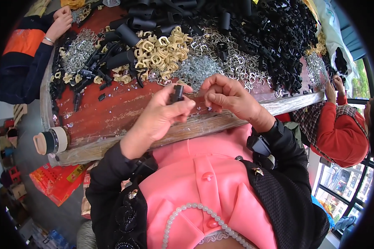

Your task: The person assembles components by hand, picking up a black plastic housing and inserting a small metal part and a beige plastic clip. They then press a black cap onto the assembly and set the completed piece back onto the table.

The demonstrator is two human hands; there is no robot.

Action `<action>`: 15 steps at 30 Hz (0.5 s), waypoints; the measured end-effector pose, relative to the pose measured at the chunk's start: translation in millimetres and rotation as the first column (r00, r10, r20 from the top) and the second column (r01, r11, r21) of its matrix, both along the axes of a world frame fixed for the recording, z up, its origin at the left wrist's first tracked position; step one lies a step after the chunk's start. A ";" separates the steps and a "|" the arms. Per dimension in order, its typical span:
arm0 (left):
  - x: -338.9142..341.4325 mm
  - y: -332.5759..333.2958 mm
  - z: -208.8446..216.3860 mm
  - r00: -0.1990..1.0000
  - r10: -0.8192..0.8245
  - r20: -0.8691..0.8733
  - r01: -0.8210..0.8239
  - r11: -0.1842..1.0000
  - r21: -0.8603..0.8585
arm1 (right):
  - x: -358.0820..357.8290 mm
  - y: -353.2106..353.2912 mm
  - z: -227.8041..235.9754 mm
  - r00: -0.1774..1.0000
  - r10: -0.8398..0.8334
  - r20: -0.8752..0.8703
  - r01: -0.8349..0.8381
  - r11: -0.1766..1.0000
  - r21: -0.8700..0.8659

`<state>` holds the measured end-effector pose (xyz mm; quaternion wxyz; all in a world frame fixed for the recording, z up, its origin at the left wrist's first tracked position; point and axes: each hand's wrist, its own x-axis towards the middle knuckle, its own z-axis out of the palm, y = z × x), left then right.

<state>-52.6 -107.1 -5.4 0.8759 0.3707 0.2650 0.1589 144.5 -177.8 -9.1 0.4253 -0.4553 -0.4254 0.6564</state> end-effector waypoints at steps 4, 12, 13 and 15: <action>15.0 -8.4 -4.1 0.998 -0.002 -0.066 0.015 0.980 0.199 | -3.7 -1.4 -2.3 0.994 0.002 -0.105 -0.001 1.000 0.001; 17.7 -7.1 -12.6 0.991 0.029 -0.134 0.065 0.763 0.644 | -10.0 -2.1 -2.4 0.992 0.007 -0.124 -0.011 0.999 -0.035; 17.5 -7.1 -13.5 0.990 0.041 -0.136 0.062 0.733 0.677 | -10.0 -2.3 -2.8 0.992 0.006 -0.124 -0.011 0.999 -0.035; 19.0 -8.9 -13.4 0.991 0.058 -0.123 0.038 0.750 0.660 | -9.6 -2.1 -4.5 0.989 0.001 -0.147 -0.006 0.999 -0.033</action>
